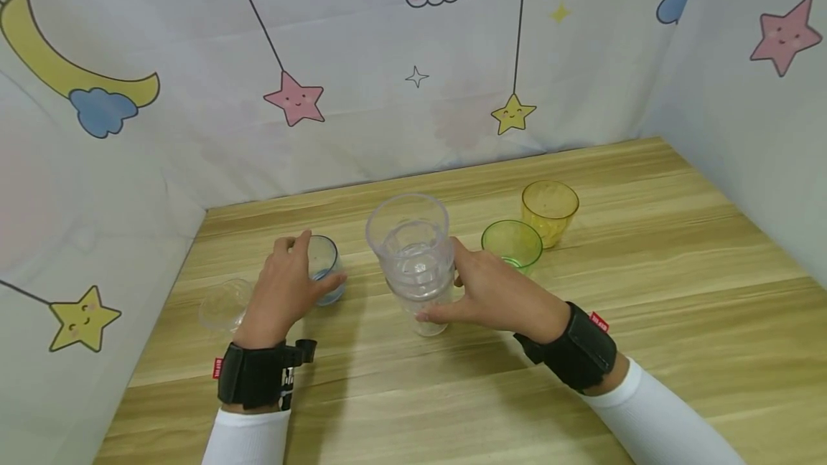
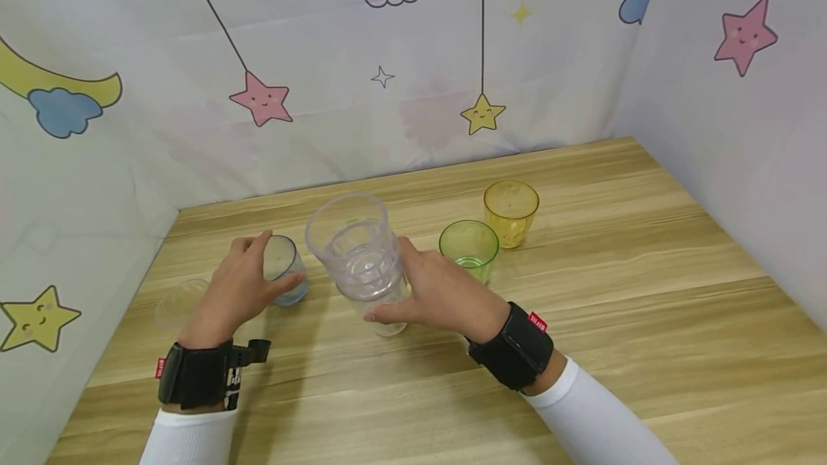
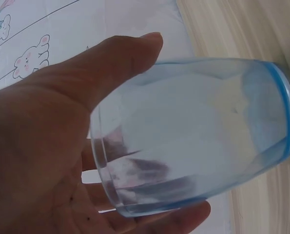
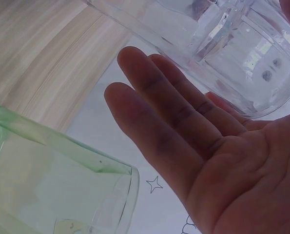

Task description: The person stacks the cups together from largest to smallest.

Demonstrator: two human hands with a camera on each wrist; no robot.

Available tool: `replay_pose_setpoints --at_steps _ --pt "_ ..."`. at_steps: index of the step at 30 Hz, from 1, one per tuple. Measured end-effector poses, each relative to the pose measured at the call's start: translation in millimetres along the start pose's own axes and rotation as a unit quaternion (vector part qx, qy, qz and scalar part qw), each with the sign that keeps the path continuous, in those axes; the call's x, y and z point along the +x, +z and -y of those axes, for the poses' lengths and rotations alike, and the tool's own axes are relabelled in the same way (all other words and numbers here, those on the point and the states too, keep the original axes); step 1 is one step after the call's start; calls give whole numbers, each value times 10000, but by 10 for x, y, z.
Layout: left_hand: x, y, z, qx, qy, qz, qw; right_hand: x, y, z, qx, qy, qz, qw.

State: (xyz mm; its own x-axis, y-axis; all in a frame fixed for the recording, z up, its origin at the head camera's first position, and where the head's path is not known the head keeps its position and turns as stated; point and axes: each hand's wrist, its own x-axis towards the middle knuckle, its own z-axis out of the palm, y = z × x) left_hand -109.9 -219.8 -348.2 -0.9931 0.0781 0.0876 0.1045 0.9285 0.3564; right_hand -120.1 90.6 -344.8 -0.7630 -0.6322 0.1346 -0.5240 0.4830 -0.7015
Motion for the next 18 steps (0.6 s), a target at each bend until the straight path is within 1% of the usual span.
replay_pose_setpoints --at_steps 3,8,14,18 --pt "7 -6 -7 -30 12 -129 9999 0 2 0 27 12 1 10000" --pt "-3 -23 -20 -99 -69 -383 9992 3 2 3 59 16 16 10000" --pt "-15 -35 -65 -119 -5 -743 9972 2 -1 7 97 65 21 9999" --pt "-22 -58 -103 -150 -9 -833 9964 -2 -3 9 111 68 20 9999"
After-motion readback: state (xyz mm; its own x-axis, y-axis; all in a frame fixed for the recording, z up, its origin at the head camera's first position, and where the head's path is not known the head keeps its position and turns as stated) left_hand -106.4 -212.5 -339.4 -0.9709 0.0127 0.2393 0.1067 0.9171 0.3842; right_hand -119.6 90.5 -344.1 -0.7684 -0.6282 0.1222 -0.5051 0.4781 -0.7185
